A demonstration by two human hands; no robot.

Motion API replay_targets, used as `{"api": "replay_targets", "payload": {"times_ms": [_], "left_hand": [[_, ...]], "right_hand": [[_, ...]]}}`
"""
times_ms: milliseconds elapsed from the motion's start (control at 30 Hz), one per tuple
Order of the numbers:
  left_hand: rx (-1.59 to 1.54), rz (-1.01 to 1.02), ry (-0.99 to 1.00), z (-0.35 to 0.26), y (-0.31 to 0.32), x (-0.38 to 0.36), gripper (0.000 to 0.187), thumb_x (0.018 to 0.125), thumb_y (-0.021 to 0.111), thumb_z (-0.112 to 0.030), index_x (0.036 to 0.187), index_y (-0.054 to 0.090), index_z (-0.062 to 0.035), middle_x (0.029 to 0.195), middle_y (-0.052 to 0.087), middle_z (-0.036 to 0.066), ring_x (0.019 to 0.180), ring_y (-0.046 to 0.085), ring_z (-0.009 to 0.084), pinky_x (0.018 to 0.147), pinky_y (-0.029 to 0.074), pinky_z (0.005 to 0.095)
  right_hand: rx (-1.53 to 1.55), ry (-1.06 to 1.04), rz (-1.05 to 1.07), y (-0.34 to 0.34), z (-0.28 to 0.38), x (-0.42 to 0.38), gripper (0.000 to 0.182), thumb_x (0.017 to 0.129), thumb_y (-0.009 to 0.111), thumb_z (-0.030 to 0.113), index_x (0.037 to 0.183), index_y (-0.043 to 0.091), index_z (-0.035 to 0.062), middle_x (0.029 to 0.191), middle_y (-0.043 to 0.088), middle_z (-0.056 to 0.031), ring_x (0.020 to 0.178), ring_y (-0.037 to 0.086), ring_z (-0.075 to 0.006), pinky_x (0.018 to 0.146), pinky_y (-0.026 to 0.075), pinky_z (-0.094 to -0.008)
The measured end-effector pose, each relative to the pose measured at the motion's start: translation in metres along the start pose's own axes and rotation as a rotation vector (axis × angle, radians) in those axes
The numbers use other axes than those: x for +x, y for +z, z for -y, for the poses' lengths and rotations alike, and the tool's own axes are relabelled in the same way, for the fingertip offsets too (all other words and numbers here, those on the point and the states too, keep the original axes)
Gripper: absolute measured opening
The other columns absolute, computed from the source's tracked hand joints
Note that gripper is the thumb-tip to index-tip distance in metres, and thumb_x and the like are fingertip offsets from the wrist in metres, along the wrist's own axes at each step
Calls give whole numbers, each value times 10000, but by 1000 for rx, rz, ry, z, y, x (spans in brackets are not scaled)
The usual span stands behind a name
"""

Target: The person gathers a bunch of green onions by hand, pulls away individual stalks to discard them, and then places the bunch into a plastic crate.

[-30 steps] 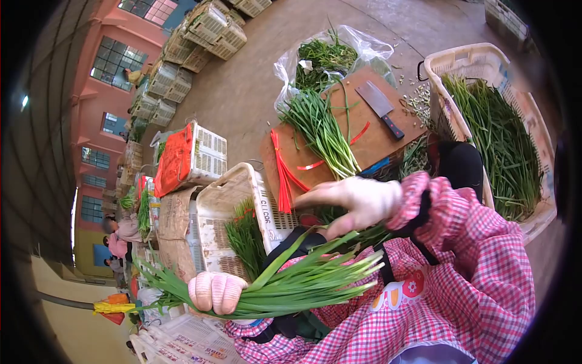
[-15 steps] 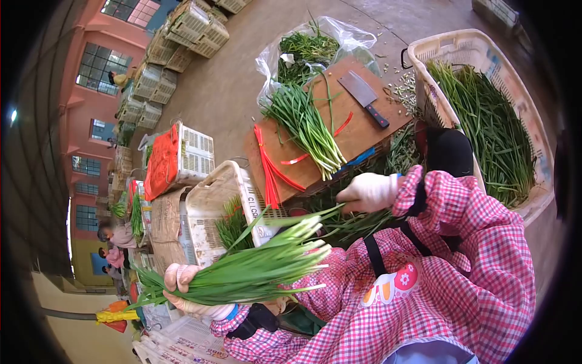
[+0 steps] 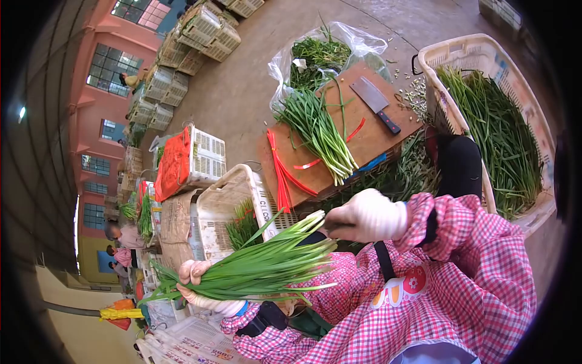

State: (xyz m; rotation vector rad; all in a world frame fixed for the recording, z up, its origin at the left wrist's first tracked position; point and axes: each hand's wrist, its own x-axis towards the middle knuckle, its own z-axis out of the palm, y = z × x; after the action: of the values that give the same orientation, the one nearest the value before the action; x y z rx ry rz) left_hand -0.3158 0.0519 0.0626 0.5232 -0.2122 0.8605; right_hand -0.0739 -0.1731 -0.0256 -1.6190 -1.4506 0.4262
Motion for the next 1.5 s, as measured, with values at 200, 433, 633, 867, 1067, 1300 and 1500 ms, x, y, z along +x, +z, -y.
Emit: {"api": "replay_targets", "payload": {"times_ms": [200, 433, 633, 867, 1067, 1300, 1500], "left_hand": [[42, 42, -92, 9, 3, -1, 189, 862, 615, -132, 834, 430, -158, 776, 426, -60, 791, 468, 107, 867, 428, 303], [58, 66, -113, 16, 5, -1, 185, 869, 620, -170, 843, 437, -169, 733, 426, -60, 819, 489, 116, 867, 436, 312], [43, 19, -164, 22, 0, -3, 207, 867, 627, -182, 833, 422, -190, 741, 428, -63, 814, 490, 99, 863, 434, 355], [-2, -108, 33, 43, 6, 0, 234, 850, 602, -164, 788, 377, -182, 755, 348, -84, 617, 335, 66, 731, 404, 276], [106, -189, 63, 72, 52, 3, 208, 793, 622, -146, 830, 417, -147, 776, 409, -58, 694, 419, 90, 788, 409, 276], [199, -308, 93, 71, 37, 2, 203, 802, 622, -178, 815, 422, -143, 751, 391, -55, 678, 407, 92, 782, 418, 287], [294, -301, 112, 71, 36, 4, 194, 801, 615, -213, 804, 435, -140, 739, 414, -51, 670, 415, 100, 753, 422, 296]], "right_hand": [[73, 33, 19, 32, 8, 23, 262, 815, 646, 337, 983, 634, 137, 673, 622, -123, 633, 618, -327, 589, 492, -415], [140, 173, -30, 32, 6, 19, 331, 791, 663, 358, 995, 594, 106, 744, 631, -148, 730, 632, -341, 658, 491, -421], [164, 53, -31, 40, 2, 17, 302, 801, 660, 338, 974, 596, 98, 723, 612, -148, 707, 621, -344, 648, 482, -425], [118, -120, -191, 41, -2, 14, 157, 817, 633, 258, 916, 643, 135, 734, 604, -118, 667, 609, -326, 608, 500, -397], [214, 91, -100, 33, -9, 11, 237, 867, 624, 267, 1043, 651, 111, 750, 664, -84, 641, 649, -198, 621, 515, -285], [327, 137, -171, 33, -6, 6, 199, 870, 612, 250, 1010, 656, 116, 674, 641, -61, 604, 643, -174, 596, 515, -290], [-259, -128, -232, 27, -11, 13, 168, 810, 628, 294, 889, 631, 146, 574, 563, -85, 492, 577, -293, 458, 462, -394]]}}
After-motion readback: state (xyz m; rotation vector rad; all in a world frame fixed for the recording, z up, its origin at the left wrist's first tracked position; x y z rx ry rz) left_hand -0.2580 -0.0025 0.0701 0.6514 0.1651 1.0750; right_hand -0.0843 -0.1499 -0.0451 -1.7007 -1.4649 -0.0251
